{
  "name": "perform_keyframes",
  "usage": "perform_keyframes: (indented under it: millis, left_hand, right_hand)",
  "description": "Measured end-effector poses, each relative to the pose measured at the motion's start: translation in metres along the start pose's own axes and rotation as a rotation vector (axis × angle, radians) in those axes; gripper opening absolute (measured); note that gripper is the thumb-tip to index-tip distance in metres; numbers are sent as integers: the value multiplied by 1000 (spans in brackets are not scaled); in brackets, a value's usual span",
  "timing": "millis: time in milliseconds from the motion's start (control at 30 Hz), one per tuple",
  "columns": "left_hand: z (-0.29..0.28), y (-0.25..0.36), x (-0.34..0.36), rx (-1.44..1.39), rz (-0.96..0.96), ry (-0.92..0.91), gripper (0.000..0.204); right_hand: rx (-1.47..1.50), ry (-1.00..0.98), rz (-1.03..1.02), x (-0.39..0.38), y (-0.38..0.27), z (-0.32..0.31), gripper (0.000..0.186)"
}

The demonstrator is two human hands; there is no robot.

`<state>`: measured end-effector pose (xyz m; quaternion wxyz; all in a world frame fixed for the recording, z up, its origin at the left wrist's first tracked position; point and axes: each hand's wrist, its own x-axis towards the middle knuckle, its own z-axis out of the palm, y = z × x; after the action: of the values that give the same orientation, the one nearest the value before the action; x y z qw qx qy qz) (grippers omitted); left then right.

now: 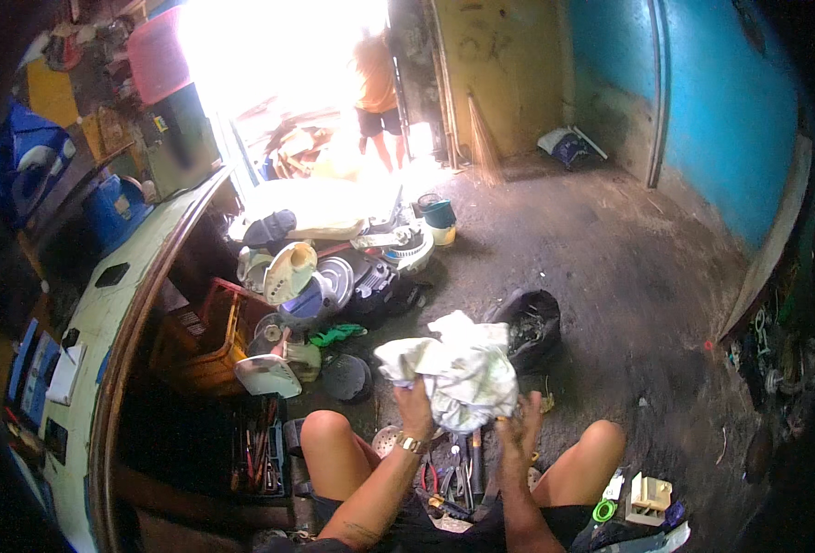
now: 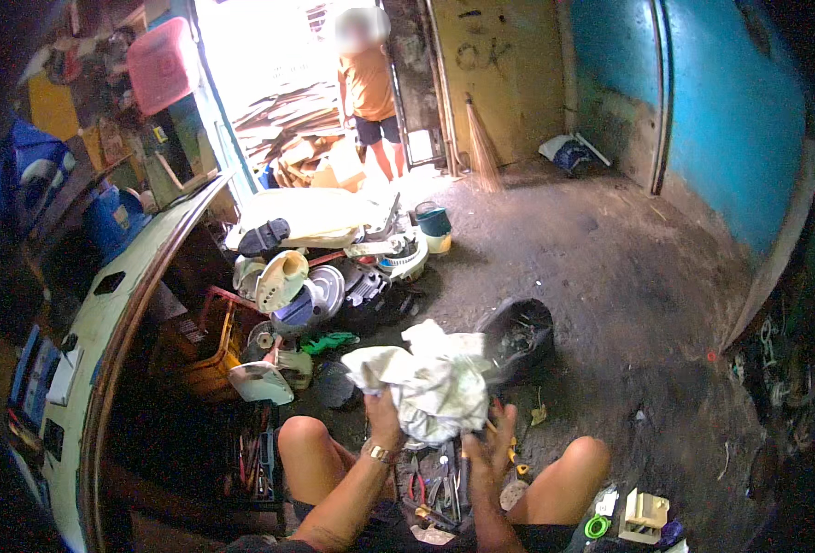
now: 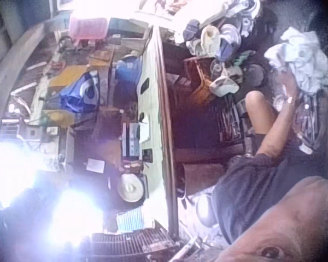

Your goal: The person sits on the floor and uses a hammer to break a white plastic container, then uses a screwdriver to pry open a black plastic casing. The person handles small internal components and wires from the casing.

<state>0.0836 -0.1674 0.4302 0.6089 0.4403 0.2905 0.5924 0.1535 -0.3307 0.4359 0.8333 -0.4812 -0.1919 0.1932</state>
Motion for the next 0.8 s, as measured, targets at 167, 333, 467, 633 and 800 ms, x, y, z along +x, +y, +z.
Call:
perform_keyframes:
  millis: [167, 333, 467, 633, 800]
  left_hand:
    - [-4, 35, -21, 424, 9, -471, 36]
    - [-5, 57, -49, 459, -30, -795, 46]
    - [20, 95, -48, 310, 138, -762, 55]
    - [-43, 235, -32, 332, 295, -352, 55]
    - [-107, 439, -57, 1358, 803, 199, 47]
  right_hand:
    - [-476, -291, -40, 13, 39, -46, 86]
    - [69, -425, 364, 2, 41, -41, 71]
    - [167, -475, 334, 8, 46, -24, 58]
    - [-158, -680, 166, -12, 2, -11, 33]
    - [124, -726, 268, -9, -1, -4, 22]
